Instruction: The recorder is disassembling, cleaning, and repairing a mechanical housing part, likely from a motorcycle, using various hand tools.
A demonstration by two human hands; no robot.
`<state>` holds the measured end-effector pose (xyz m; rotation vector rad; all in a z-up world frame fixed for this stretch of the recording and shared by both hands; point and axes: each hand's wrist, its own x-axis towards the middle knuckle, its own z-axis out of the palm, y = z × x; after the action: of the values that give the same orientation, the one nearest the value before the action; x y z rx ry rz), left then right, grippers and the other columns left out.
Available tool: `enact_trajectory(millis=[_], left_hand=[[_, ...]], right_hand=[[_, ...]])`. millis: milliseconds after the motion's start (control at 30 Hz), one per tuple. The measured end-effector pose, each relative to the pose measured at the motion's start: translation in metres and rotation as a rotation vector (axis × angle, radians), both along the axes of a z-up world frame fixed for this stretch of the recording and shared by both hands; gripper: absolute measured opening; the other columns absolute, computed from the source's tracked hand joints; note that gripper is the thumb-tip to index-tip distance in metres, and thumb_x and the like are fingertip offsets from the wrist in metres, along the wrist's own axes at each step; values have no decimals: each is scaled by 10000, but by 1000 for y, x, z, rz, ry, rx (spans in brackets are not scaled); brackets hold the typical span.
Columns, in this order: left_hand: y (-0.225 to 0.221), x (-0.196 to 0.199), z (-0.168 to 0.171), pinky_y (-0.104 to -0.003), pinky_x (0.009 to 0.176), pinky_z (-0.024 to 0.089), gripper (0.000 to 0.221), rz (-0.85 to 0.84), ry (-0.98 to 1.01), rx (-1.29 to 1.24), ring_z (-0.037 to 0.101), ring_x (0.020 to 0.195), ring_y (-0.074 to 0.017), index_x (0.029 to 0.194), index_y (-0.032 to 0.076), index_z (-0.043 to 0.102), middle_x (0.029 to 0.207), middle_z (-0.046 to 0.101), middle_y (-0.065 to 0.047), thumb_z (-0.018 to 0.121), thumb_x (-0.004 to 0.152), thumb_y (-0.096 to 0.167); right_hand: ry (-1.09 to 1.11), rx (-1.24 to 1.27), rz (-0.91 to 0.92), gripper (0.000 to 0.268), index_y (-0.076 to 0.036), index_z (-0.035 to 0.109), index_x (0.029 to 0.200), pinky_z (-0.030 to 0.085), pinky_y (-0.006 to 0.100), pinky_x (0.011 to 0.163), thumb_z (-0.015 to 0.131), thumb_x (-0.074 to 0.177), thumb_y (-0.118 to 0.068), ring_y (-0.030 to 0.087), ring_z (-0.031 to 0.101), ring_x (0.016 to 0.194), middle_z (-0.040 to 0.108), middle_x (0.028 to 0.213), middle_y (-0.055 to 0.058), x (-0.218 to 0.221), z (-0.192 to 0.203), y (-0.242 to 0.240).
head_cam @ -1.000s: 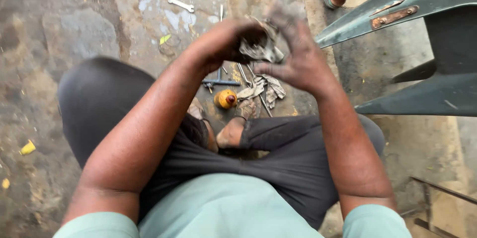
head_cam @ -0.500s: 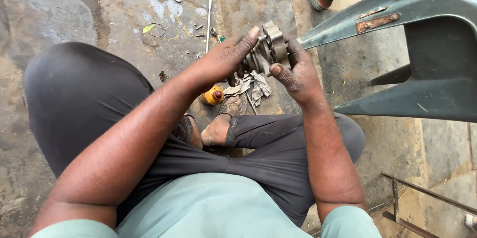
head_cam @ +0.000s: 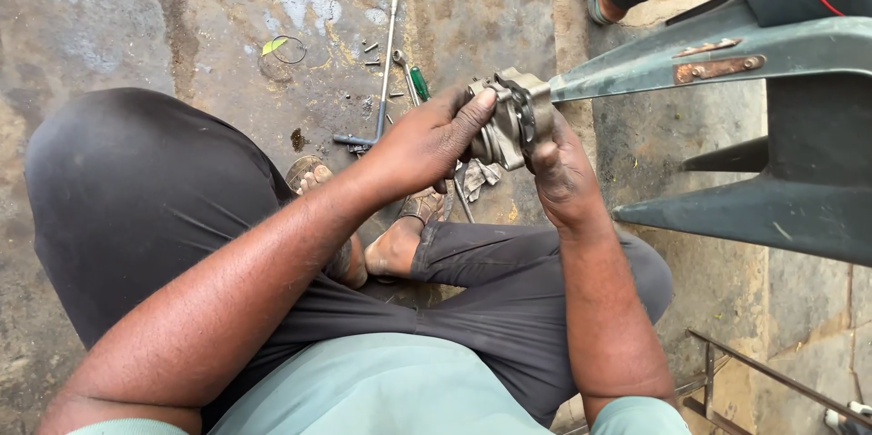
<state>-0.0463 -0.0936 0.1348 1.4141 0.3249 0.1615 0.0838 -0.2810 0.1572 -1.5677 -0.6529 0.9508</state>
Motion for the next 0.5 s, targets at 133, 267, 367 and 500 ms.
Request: enact_trajectory(millis=[133,267,367,500], left_hand=[[6,-3,23,-314,416,546,673,-81,200,-134,641,521,-145,1241,50,595,750,670,-82,427,958,638],[9,-3,25,-321,407,552,669,-77,187,-118,658,489,-136,1200,34,592,712,672,-59,441,957,638],[9,-3,23,-323,430,546,656,-96,245,-101,647,492,-148,1197,34,598,707,671,-75,448,959,627],[5,0,2,-311,485,535,649,-79,112,-212,636,591,-150,1279,35,600,803,666,-77,462,992,601]], right_hand=[[61,40,3,1068,-26,446,1550,379,434,1238,711,823,-762,238,485,1442,545,1502,91,-1,2,2],[69,41,-3,1029,-13,422,1555,382,423,1229,716,869,-721,240,494,1428,553,1493,93,-4,8,5],[-34,12,19,992,2,449,1526,422,433,1210,734,888,-703,256,531,1381,586,1420,113,-4,6,3],[-237,-47,-6,1039,-4,436,1525,492,438,1144,742,847,-729,267,563,1333,581,1387,136,-21,22,12]])
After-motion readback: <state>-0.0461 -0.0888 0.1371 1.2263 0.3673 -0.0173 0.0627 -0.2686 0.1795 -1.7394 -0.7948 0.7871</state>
